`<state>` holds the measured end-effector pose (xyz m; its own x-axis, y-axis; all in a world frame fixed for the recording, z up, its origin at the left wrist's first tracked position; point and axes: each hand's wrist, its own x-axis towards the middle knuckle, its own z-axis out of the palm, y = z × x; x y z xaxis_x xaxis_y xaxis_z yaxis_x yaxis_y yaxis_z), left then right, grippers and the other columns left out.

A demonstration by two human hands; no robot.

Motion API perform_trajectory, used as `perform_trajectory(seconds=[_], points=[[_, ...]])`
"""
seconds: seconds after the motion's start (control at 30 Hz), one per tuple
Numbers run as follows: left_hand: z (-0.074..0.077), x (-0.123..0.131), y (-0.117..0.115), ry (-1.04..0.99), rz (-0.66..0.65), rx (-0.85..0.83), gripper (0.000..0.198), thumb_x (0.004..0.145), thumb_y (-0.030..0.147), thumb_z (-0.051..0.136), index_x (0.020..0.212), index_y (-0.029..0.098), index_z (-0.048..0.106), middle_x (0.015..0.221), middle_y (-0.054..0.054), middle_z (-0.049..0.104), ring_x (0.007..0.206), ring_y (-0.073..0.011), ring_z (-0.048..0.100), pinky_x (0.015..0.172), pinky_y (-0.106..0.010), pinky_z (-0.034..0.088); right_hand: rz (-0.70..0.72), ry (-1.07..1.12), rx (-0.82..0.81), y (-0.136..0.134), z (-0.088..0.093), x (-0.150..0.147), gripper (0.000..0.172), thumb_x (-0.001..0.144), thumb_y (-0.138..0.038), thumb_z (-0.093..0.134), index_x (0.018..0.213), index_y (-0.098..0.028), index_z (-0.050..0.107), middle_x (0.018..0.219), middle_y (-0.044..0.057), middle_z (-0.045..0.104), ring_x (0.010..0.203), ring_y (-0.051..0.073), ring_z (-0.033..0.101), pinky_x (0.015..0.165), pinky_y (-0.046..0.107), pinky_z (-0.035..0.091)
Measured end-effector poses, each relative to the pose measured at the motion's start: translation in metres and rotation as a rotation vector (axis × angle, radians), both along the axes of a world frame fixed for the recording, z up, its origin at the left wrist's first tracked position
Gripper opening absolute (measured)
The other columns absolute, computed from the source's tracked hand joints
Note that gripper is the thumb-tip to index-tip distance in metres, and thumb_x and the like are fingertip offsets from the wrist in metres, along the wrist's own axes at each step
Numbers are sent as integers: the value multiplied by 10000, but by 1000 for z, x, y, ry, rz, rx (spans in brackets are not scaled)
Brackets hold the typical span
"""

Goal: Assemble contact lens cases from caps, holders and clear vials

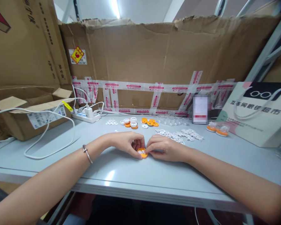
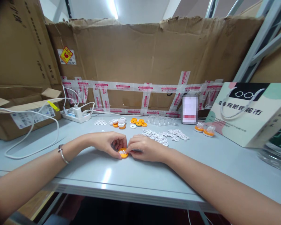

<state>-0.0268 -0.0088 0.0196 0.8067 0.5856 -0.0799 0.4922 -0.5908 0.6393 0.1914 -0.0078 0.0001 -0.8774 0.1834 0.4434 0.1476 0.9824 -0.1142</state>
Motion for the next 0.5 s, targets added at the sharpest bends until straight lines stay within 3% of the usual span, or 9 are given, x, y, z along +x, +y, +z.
perform_trajectory(seconds=[0.33,0.5], points=[[0,1,1,-8,0,-18,314,670,346,703,880,177,541,737,26,546,657,-96,507,574,-202,418,-56,-62,-148,-6,3,-1,196,741,-53,514,850,-157,639,801,52,613,767,141,554,741,282,442],[1,1,0,-10,6,-4,317,666,341,706,884,175,547,735,25,539,663,-97,505,588,-203,424,-76,-5,-228,-6,9,-1,138,776,-121,533,856,-167,634,819,45,627,779,140,563,765,288,438]])
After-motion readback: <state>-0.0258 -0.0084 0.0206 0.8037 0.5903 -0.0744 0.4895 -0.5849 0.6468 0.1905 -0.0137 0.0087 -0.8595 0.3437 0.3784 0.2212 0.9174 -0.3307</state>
